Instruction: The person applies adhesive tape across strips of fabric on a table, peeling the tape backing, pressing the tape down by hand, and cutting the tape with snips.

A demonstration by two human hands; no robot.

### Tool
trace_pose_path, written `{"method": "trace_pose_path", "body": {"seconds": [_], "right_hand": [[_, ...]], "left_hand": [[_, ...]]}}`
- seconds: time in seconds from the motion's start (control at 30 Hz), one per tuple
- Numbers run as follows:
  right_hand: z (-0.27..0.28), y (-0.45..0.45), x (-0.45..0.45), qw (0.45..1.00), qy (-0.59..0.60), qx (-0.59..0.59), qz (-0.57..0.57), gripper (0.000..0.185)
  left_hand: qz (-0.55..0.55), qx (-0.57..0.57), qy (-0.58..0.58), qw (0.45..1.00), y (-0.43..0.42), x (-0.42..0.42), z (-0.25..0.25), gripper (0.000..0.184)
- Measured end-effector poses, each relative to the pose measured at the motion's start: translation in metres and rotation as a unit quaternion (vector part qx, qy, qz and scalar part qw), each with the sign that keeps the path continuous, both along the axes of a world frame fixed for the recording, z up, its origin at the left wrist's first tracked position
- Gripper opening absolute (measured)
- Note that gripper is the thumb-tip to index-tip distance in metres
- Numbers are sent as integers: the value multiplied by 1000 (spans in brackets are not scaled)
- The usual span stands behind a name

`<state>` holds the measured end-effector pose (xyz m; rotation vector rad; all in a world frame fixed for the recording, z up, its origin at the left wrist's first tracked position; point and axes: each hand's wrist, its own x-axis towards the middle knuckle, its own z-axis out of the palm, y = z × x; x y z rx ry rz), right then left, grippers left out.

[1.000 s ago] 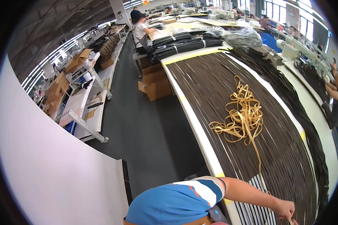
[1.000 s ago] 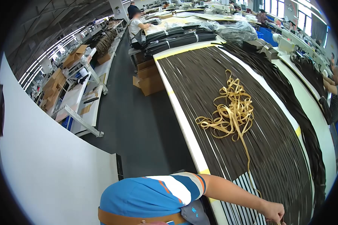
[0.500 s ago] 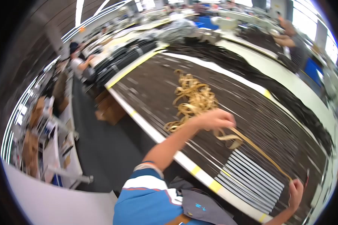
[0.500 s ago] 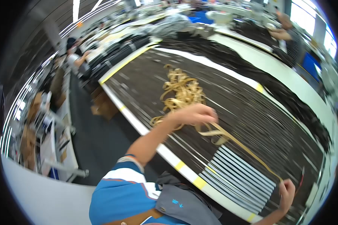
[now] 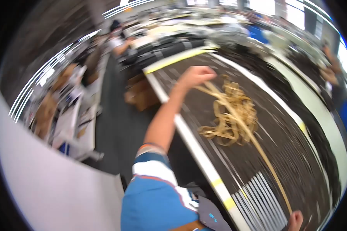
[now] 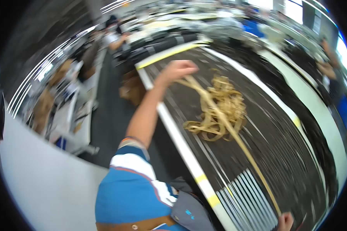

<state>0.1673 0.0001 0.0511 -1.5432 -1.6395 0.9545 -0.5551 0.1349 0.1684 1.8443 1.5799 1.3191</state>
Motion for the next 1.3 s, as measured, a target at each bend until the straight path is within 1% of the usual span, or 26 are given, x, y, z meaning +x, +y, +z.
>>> {"method": "trace_pose_path", "body": {"seconds": [0.03, 0.07, 0.1, 0.13, 0.2, 0.23, 0.27, 0.33, 0.37, 0.4, 0.47, 0.53, 0.6, 0.67, 0.73, 0.8, 0.87, 0.93, 0.97, 1.0, 1.07, 1.1, 1.17, 1.23, 1.27, 1.3], "right_hand": [[6, -15, 20, 995, -31, -97, 24, 23], [9, -5, 4, 997, -10, -68, 43, 19], [15, 3, -2, 992, -61, -105, 34, 19], [19, 8, -7, 992, -67, -105, 36, 19], [9, 21, -20, 993, -1, -109, 44, 21], [8, 24, -30, 995, 1, -74, 66, 22], [11, 28, -37, 995, 1, -74, 68, 22], [17, 32, -50, 990, -59, -95, 87, 21], [23, 32, -58, 988, -88, -81, 94, 21], [20, 32, -58, 988, -88, -81, 94, 21], [10, 33, -54, 990, -14, -105, 97, 20], [4, 33, -48, 990, -14, -111, 87, 20], [-1, 33, -42, 990, -14, -116, 77, 19], [-8, 34, -38, 991, 19, -105, 85, 17], [-3, 30, -49, 991, 14, -110, 77, 17], [-2, 29, -51, 991, 8, -117, 70, 17], [-8, 32, -49, 990, 20, -120, 71, 16], [-17, 34, -41, 989, 16, -127, 70, 16], [-19, 35, -38, 989, 14, -132, 64, 16], [-20, 35, -39, 989, 13, -133, 65, 16], [-19, 34, -39, 988, 27, -129, 82, 15], [-17, 33, -41, 988, 26, -132, 82, 15], [-15, 32, -50, 987, 34, -143, 63, 18], [-17, 33, -49, 986, 31, -152, 64, 18], [-17, 33, -48, 985, 28, -157, 64, 19], [-16, 32, -48, 985, 29, -156, 61, 19]], "left_hand": [[30, 20, 44, 998, 10, -8, -11, 27], [72, 22, 60, 995, 17, -14, -20, 26], [110, -1, 62, 992, 16, -12, -24, 24], [137, -24, 64, 988, 17, -4, -26, 23], [212, 118, 182, 953, 15, 3, -46, 20], [222, 166, 210, 938, 9, 10, -48, 19], [214, 175, 183, 943, 3, 16, -51, 21], [166, 116, 70, 977, -18, 39, -45, 27], [136, 86, 28, 987, -30, 52, -47, 31], [106, 56, -15, 993, -42, 66, -50, 36], [37, -4, -40, 999, -68, 96, -59, 42], [-37, -48, -130, 990, -90, 127, -74, 40], [-86, -59, -85, 991, -104, 153, -102, 43], [-140, -104, -87, 981, -119, 181, -123, 42], [-220, -135, -174, 950, -139, 213, -137, 39], [-342, -159, -226, 898, -159, 238, -148, 33], [-428, -169, -199, 865, -179, 260, -159, 26], [-506, -213, -129, 826, -192, 267, -173, 21], [-520, -278, -103, 801, -197, 265, -179, 20], [-520, -279, -105, 801, -198, 263, -194, 20], [-533, -336, 25, 776, -201, 255, -235, 24], [-534, -337, 22, 775, -204, 249, -254, 24], [-443, -356, 127, 813, -209, 231, -283, 29], [-330, -457, 231, 793, -215, 216, -299, 33], [-263, -470, 243, 806, -220, 207, -304, 33], [-213, -446, 212, 843, -225, 202, -338, 34]]}}
